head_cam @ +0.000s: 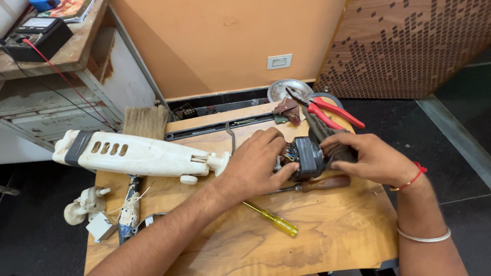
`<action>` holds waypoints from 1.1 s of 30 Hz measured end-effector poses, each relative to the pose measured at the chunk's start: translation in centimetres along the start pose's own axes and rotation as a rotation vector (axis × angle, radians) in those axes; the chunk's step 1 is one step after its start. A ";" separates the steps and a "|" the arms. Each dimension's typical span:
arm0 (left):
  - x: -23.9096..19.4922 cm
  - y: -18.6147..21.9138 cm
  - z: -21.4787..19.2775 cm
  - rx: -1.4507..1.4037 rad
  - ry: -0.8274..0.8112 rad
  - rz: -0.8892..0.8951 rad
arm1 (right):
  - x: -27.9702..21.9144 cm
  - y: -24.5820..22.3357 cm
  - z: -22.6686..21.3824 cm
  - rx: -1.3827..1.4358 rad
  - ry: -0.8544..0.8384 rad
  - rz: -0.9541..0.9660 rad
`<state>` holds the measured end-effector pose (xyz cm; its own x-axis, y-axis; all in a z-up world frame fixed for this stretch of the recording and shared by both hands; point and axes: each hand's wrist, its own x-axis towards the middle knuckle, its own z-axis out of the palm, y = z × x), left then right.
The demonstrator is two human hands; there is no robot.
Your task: The person disassembles an electric fan motor by hand, using a screwdriver and pliers to remove the housing and internal components, and applies black adhesive tape to the wiring.
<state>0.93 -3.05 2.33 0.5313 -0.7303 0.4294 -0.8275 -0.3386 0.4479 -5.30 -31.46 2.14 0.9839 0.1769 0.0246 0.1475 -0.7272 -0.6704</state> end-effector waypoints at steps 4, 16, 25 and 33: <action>0.3 0.1 -0.5 -0.007 -0.038 0.010 | -1.1 -0.5 -0.7 0.016 0.229 0.088; -0.1 -0.6 -1.9 0.022 -0.140 -0.007 | -3.1 1.8 -1.8 -0.204 -0.009 -0.052; 0.0 -1.3 -1.7 0.007 -0.134 0.037 | -4.1 0.8 -1.4 -0.317 -0.007 0.032; -0.8 -1.0 -2.4 0.193 -0.052 0.190 | -7.5 2.2 -2.2 -0.388 -0.013 -0.278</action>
<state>1.73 -0.72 3.42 0.3574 -0.8192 0.4486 -0.9333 -0.2960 0.2031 -12.12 -35.81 2.09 0.9007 0.4064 0.1534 0.4344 -0.8446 -0.3130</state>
